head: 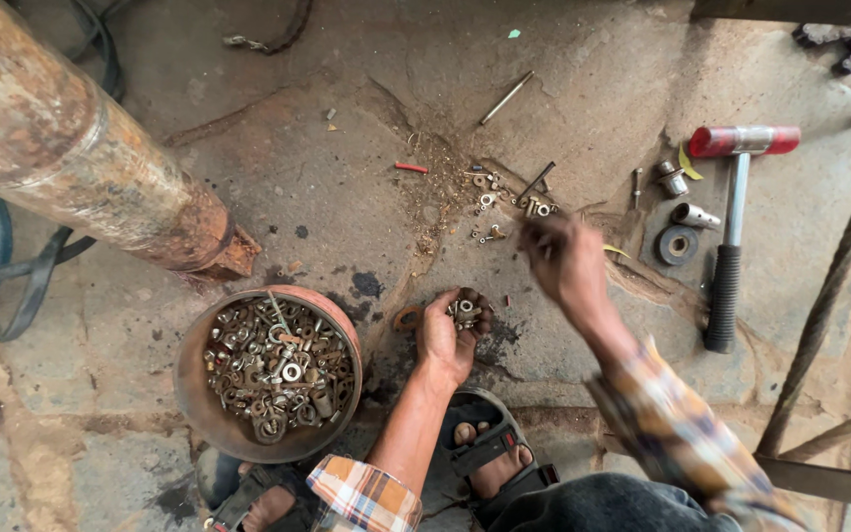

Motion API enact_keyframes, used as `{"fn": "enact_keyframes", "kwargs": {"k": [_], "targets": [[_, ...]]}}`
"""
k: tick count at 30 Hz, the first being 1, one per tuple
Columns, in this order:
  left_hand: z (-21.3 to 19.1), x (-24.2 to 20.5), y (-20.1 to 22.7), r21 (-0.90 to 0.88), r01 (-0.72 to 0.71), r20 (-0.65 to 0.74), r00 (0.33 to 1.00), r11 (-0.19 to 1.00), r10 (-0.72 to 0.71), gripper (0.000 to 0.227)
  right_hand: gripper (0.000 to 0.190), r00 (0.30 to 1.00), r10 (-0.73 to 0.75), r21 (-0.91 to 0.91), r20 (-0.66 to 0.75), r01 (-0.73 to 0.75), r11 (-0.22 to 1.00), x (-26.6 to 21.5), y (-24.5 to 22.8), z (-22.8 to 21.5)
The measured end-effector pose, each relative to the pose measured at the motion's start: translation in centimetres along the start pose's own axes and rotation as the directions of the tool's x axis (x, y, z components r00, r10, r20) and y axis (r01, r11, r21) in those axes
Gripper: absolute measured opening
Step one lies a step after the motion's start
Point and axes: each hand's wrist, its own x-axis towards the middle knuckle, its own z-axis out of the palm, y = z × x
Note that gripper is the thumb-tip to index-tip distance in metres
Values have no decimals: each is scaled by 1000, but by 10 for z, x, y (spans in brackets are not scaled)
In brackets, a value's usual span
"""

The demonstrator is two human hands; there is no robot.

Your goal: The person sits on the floor and sorts a pile of mixed nuts, bolts, and washers by hand, picking items from the floor and placing them into a metal bowl. The person handles the hardware one at a time, occasionally moving the bowl to a more accessible position.

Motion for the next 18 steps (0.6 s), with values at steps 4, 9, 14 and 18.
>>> {"fn": "enact_keyframes", "kwargs": {"k": [4,9,14,18], "targets": [[-2,1,-3,86,30,-30,999,996,-27,28,31,994,-9,-300,-109,-24,954,33,31,15],[-3,-3,0,106,30,-28,999,994,-27,28,24,995,30,-345,-95,-61,937,33,57,28],[3,-13,6,129,0,-24,1000,992,3,29,16,985,158,-262,-67,-170,950,44,45,9],[11,-16,10,162,-16,-50,998,987,24,30,9,903,415,9,110,-419,908,16,-5,-10]]}}
